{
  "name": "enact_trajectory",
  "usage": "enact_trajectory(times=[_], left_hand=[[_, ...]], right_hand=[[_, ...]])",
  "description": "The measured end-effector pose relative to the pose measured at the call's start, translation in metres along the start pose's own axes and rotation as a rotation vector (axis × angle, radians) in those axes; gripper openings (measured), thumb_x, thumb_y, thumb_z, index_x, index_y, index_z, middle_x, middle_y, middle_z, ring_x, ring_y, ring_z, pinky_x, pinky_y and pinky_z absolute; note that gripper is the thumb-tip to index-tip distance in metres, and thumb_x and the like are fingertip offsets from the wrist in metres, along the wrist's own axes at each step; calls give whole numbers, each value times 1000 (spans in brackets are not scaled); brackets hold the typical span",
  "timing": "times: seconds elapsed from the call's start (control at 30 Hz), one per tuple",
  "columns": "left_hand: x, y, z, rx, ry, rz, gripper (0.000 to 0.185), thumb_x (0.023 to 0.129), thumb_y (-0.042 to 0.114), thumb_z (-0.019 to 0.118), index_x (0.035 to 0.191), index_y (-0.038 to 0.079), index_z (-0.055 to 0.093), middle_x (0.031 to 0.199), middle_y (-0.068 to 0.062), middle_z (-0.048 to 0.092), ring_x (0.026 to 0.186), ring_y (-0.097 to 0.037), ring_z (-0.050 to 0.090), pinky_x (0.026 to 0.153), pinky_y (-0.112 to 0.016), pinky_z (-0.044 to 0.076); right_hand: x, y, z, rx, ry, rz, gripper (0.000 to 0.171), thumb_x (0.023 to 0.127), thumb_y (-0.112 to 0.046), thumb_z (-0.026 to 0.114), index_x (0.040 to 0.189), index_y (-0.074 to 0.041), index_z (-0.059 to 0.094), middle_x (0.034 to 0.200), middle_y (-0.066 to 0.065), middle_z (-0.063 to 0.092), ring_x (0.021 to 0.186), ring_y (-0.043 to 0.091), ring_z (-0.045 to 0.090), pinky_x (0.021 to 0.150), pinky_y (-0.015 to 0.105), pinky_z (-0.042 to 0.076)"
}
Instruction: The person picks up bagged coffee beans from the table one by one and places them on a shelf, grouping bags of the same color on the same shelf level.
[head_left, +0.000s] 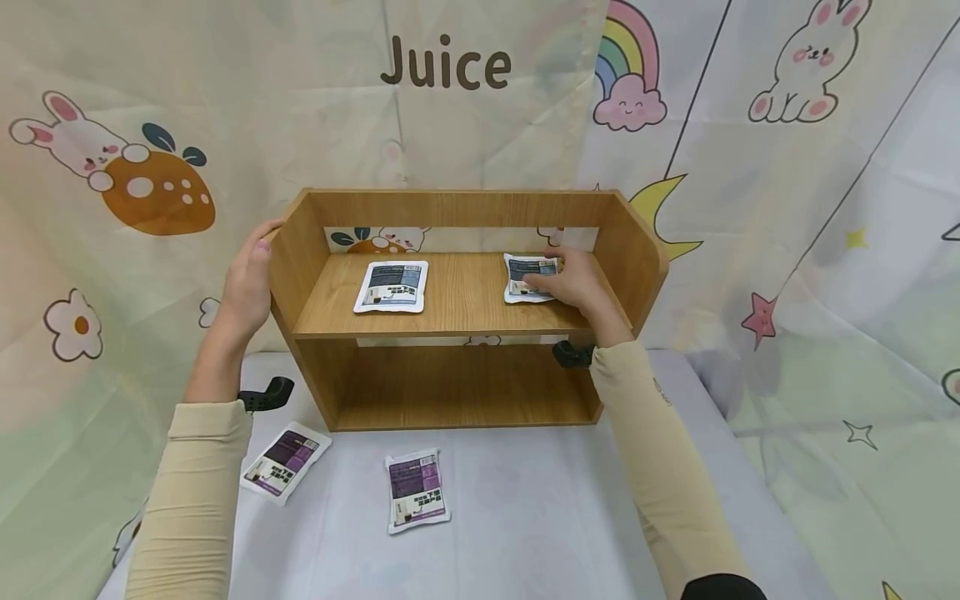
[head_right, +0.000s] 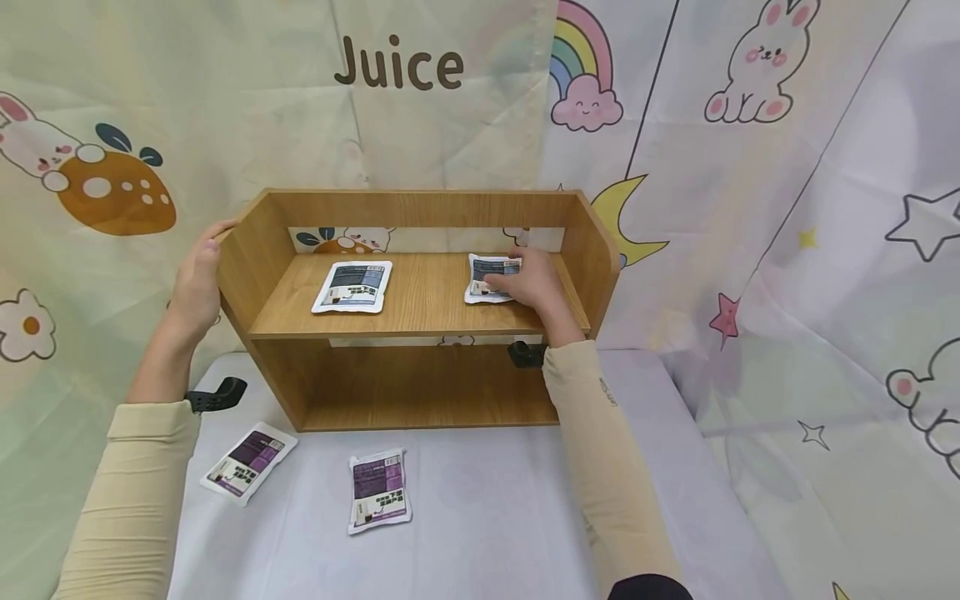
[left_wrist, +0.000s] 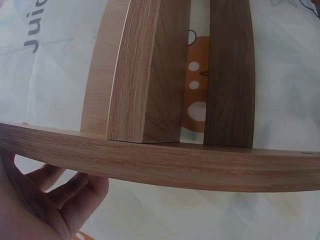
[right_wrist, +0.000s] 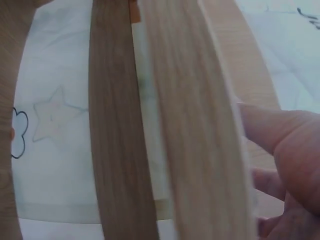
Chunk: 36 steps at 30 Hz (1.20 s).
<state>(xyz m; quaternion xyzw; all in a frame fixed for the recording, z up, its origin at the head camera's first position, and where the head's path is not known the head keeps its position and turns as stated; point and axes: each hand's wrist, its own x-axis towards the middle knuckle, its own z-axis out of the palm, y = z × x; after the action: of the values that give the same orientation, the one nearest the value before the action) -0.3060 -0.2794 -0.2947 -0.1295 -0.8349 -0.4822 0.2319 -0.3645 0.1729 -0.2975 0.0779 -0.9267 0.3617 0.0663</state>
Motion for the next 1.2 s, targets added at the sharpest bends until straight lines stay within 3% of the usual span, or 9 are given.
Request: enact_trajectory(times=[0.23,0.5,0.67,1.0,1.2], left_hand=[[-3,-1,1,-9,-13,-27,49,103,48,20,149,36,32,142,-12,39,118,-36,41,92,-64,35],[-3,-3,0,-10,-7,-18,49,103,46,20,149,35,33,142,-11,40,118,-35,41,93,-63,34],[-1,-1,-1,-9,-4,-1,49,103,46,21,149,35,33,141,-10,40,117,-34,41,92,-62,35],[1,3,0,-3,-3,-12,49,103,46,21,149,35,33,142,-12,39,118,-35,40,93,-63,34],[1,3,1,-8,-3,-11,48,103,45,21,149,35,33,141,-12,40,117,-34,41,92,-60,35]], right_hand=[[-22,-16,-15,-11,126,-85,49,90,-34,69,129,-6,60,137,13,50,127,32,42,101,49,36],[-50,-37,-43,31,238,-175,39,92,-31,67,124,-9,62,122,8,56,92,24,57,76,37,48],[-66,-40,-56,83,288,-241,37,91,-31,69,120,-9,65,117,6,60,90,21,56,77,33,44],[-105,-33,-50,189,319,-331,31,90,-19,71,117,-5,66,115,6,62,85,17,56,70,22,46],[-122,-20,-43,172,464,-367,24,89,-15,71,111,-5,70,105,5,65,83,13,54,65,22,44]])
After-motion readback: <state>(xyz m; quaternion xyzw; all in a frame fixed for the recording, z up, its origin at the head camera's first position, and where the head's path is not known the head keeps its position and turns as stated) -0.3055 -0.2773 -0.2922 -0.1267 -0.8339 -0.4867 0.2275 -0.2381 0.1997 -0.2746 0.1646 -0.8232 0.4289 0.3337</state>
